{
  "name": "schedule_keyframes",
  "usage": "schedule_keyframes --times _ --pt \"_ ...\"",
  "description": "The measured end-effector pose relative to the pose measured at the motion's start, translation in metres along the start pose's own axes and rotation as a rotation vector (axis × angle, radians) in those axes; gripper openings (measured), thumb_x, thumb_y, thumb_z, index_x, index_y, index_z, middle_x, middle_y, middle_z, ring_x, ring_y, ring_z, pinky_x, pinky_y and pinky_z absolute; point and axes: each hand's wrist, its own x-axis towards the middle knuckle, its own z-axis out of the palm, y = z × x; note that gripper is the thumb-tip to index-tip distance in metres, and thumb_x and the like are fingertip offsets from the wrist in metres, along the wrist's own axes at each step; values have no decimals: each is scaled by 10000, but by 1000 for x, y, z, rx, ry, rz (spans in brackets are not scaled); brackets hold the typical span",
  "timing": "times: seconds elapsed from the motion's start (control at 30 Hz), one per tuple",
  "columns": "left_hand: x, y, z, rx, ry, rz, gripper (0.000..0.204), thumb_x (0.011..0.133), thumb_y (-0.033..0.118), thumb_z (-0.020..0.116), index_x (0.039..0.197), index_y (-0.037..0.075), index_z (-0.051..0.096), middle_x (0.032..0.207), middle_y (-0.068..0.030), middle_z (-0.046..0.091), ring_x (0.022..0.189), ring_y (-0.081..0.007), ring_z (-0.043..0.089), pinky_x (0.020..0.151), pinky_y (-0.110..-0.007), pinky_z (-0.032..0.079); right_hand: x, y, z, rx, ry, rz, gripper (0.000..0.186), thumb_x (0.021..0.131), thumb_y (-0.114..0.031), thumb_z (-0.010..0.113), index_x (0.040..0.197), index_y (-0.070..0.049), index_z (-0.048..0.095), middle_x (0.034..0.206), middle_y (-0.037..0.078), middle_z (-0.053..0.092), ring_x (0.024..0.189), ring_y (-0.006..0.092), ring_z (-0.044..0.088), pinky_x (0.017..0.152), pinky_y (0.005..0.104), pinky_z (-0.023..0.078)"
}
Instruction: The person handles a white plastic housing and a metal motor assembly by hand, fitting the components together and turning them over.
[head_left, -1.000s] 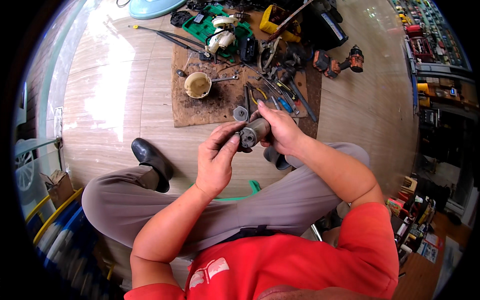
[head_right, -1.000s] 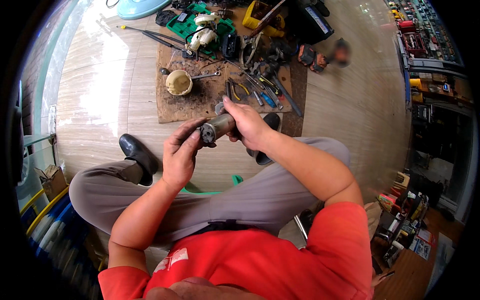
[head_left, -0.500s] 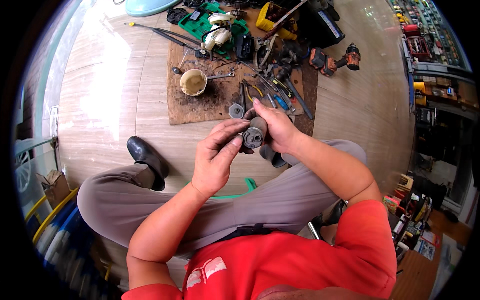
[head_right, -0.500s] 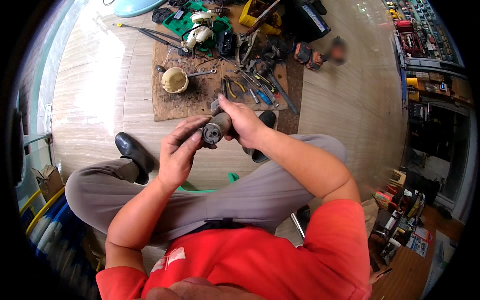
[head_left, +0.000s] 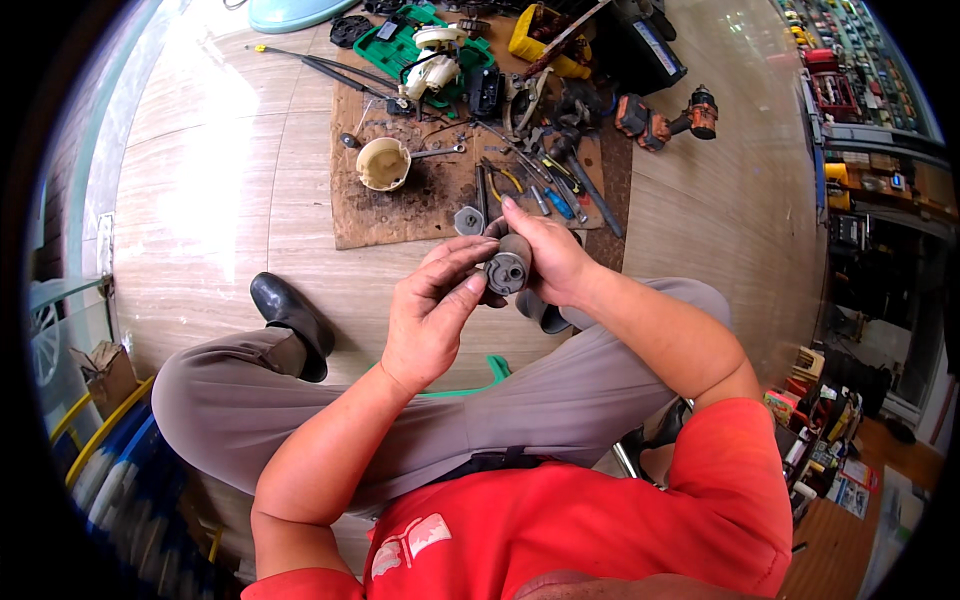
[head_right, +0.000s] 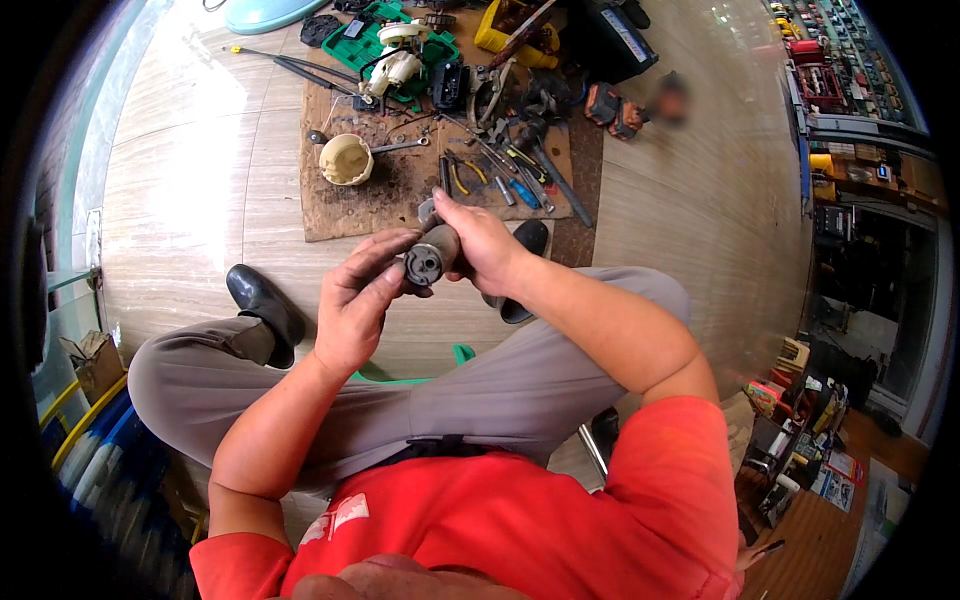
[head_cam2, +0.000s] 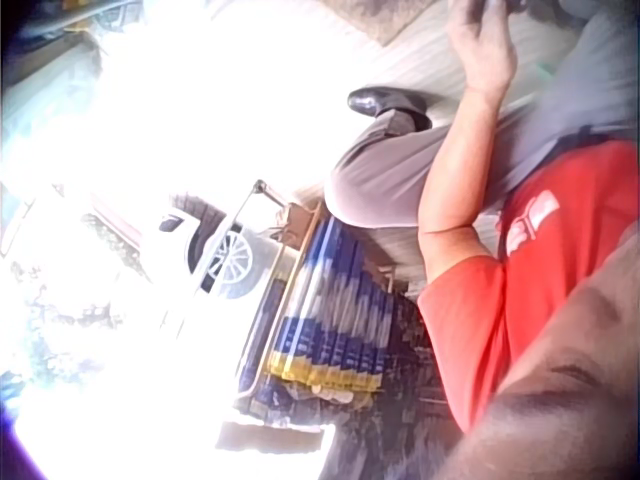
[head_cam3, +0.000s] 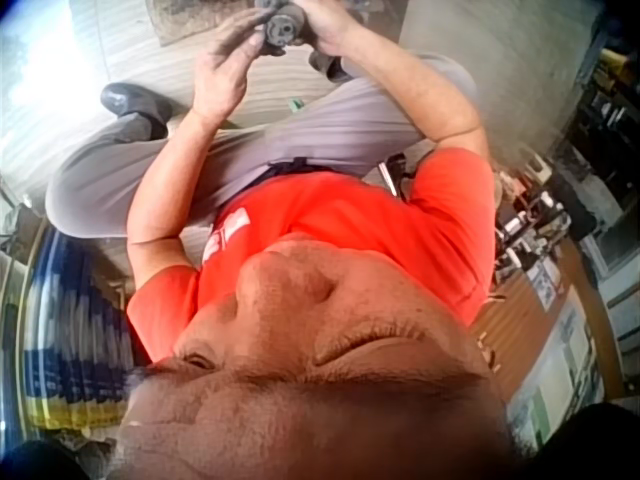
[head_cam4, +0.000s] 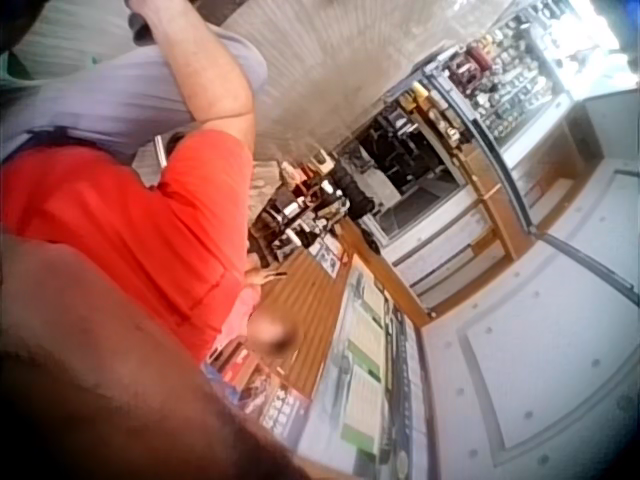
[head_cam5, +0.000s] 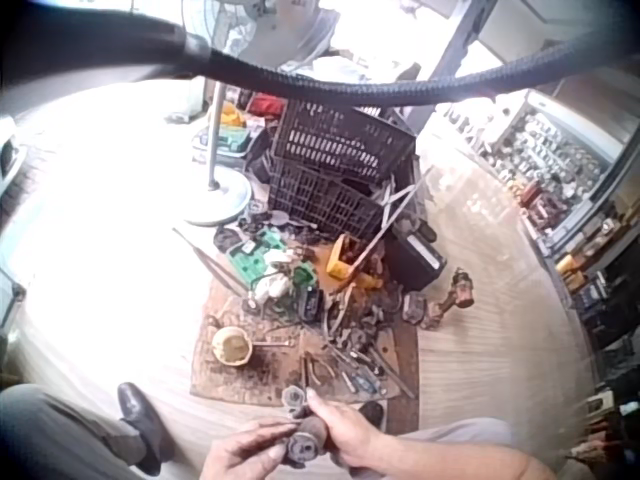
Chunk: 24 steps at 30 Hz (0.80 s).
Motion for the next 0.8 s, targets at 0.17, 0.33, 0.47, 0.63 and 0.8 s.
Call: schedule_keyframes --times 0.17,0.33,0.47,0.63,0.8 --pt "0 0 0 -44 -2 -8 302 940 -11 538 1230 -29 617 1310 -134 519 1091 -196 599 859 -317 562 1 1 -1 -7 10 9 458 1009 -488 463 971 -55 607 835 93 648 689 203 645 563 355 533" --pt "0 2 1 -32 -4 -11 304 940 -8 540 1234 -33 612 1315 -134 511 1088 -199 601 858 -316 560 1 1 -2 -12 0 15 460 1010 -492 456 966 -59 606 829 91 646 690 202 642 559 355 529" --pt "-1 0 0 -47 3 -20 307 939 -4 543 1237 -38 607 1318 -137 505 1081 -202 606 858 -317 557 0 2 3 -34 31 10 442 990 -531 470 939 -109 591 755 33 600 601 143 552 467 290 420" --pt "0 -1 -1 -14 -5 -28 345 914 6 569 1253 -59 584 1322 -138 494 985 -181 615 852 -329 552 -1 2 4 -57 46 6 439 980 -554 475 928 -132 584 724 7 581 555 115 505 425 261 368" --pt "1 -2 1 -48 16 -38 381 868 -39 597 1249 -39 597 1313 -121 495 926 -133 599 842 -312 557 -4 -2 3 -94 34 9 456 1001 -523 452 963 -104 625 767 21 638 589 113 593 435 253 426"
